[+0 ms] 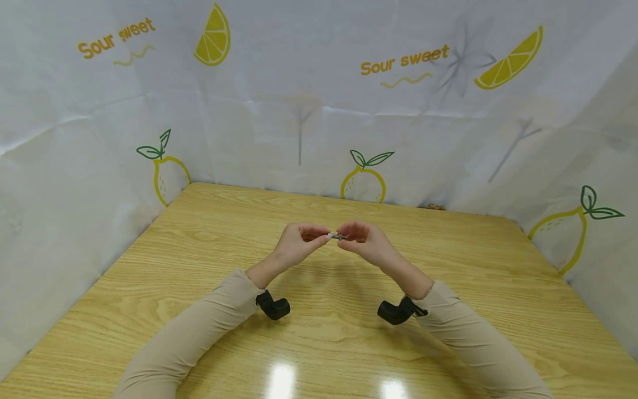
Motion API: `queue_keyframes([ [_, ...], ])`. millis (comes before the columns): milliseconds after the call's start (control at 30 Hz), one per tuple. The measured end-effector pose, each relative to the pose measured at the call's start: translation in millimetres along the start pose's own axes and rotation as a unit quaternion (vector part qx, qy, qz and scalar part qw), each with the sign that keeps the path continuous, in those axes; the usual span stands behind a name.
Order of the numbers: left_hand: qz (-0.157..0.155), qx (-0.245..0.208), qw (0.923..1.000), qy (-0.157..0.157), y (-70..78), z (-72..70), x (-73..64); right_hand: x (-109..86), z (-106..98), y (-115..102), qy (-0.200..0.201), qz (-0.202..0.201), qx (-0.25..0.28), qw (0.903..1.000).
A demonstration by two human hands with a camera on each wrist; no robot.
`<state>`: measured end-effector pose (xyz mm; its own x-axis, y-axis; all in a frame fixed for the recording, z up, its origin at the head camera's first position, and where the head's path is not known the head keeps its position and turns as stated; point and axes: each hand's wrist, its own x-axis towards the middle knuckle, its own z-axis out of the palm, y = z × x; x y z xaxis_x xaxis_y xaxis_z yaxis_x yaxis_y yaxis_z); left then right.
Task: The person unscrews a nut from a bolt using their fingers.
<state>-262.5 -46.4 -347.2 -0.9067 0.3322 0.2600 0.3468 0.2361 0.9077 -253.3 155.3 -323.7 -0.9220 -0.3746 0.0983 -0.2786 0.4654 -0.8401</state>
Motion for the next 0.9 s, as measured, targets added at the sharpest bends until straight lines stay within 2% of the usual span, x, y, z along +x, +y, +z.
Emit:
queue_keyframes([
  [100,0.001,0.002,1.0000,0.000,0.1,0.0,-0.1,0.6,0.4,0.2,0.000,0.001,0.005,1.0000],
  [300,0.003,0.004,1.0000,0.000,-1.3,-0.1,0.8,2.0,1.6,-0.7,-0.009,0.036,-0.001,0.9993],
  [600,-0.006,-0.008,1.0000,-0.002,-1.0,-0.2,0.3,1.7,0.9,1.3,-0.005,0.016,0.011,0.9998],
  [900,0.000,-0.004,1.0000,-0.001,-2.1,0.2,0.4,1.5,1.3,0.1,-0.015,0.040,0.004,0.9991],
])
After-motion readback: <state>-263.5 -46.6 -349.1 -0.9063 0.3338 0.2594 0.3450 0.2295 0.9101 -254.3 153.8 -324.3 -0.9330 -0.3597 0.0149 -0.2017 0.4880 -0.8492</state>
